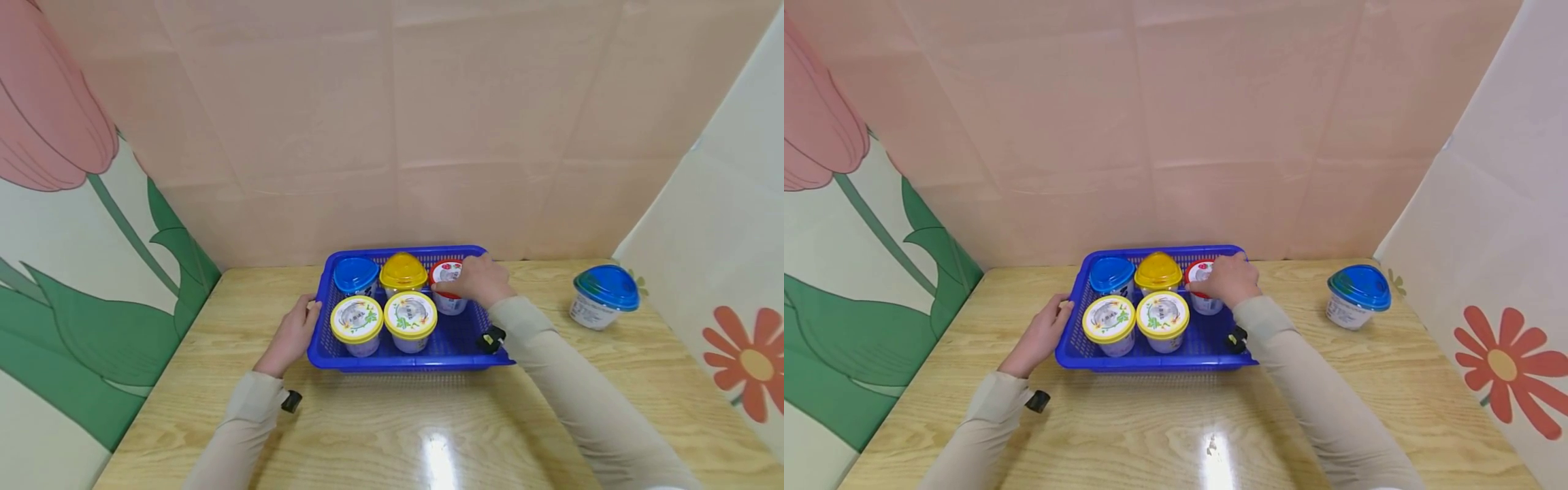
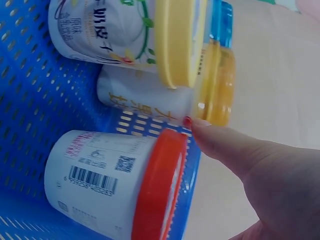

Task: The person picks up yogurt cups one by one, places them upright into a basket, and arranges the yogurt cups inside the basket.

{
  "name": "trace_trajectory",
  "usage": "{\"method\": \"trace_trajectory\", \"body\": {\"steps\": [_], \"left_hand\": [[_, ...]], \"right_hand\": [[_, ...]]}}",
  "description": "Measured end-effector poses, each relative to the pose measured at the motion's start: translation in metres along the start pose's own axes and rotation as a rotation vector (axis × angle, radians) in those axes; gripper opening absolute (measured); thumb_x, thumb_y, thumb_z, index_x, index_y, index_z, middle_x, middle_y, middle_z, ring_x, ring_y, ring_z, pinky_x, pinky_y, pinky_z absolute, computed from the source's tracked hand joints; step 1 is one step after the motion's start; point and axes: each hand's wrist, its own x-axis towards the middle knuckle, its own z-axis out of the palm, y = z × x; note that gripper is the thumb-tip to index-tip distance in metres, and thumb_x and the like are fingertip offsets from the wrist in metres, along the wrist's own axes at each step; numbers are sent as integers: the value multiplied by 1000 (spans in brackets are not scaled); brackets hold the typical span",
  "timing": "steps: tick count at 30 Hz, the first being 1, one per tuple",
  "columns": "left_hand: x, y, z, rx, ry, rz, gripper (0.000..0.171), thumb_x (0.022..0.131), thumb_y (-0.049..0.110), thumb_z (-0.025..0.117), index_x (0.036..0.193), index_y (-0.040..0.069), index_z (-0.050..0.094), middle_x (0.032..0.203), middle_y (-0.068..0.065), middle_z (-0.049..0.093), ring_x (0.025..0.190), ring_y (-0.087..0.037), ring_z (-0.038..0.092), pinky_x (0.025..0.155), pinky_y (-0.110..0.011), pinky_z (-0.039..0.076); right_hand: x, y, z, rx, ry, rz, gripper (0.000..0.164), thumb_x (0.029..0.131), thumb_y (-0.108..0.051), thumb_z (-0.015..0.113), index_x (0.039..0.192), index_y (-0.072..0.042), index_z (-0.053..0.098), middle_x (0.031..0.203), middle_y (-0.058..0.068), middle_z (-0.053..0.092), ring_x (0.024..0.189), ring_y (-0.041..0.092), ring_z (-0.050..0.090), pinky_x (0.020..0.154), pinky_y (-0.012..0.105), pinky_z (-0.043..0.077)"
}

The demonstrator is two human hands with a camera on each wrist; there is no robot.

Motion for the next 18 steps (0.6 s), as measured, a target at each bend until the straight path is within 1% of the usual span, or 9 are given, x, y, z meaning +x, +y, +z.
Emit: {"method": "trace_trajectory", "body": {"steps": [4,6,7,9,11,12,13,16,18], "left_hand": [[-1,0,0,-8,-9,-7,46,110,29,38,142,-3,44,103,-20,68,89,-28,67,82,-47,54],[-1,-1,0,-7,-8,-9,46,110,29,38,142,-3,43,104,-21,67,90,-29,67,83,-48,54],[-1,-1,0,-4,-4,-6,46,110,29,38,142,-3,44,104,-21,68,90,-29,67,83,-48,54],[-1,-1,0,0,-3,-2,46,110,28,38,142,-4,44,103,-21,67,89,-29,67,83,-49,53],[0,-1,1,0,1,-3,45,109,28,39,142,-3,44,102,-20,67,88,-29,66,83,-48,53],[0,-1,1,-2,1,-5,45,109,28,39,142,-3,44,101,-20,67,88,-29,66,82,-48,53],[0,-1,1,-1,0,-5,45,109,29,39,142,-3,44,101,-19,67,87,-28,66,82,-48,53],[0,0,1,-5,-1,-13,46,110,29,38,142,-2,44,102,-19,67,88,-28,66,82,-47,54],[0,0,1,-4,-3,-10,45,110,29,38,142,-2,44,101,-19,67,87,-28,67,81,-47,54]], "right_hand": [[-2,5,-6,53,-5,-31,80,80,-69,68,113,3,64,104,19,62,93,35,58,76,47,51],[-4,9,-10,86,-12,-46,72,81,-67,68,104,1,64,93,14,62,85,31,57,69,42,49],[-4,10,-11,95,-11,-51,67,82,-67,68,96,-1,64,86,11,60,79,29,56,64,39,47],[-5,14,-14,100,-2,-55,62,82,-66,69,82,-5,59,75,6,52,69,26,53,56,35,42],[-5,17,-16,103,6,-53,61,81,-66,69,76,-7,56,71,5,47,66,25,51,53,34,39],[-6,19,-18,101,12,-54,63,81,-67,69,77,-6,56,73,6,47,67,26,52,53,34,39],[-7,20,-19,103,20,-50,64,81,-67,69,82,-4,58,76,9,51,70,27,54,55,36,43],[-11,25,-24,120,18,-43,74,82,-66,68,105,3,61,97,19,61,85,34,59,67,45,51],[-14,28,-28,128,11,-37,81,82,-67,67,116,6,60,108,24,62,92,38,60,74,49,53]]}}
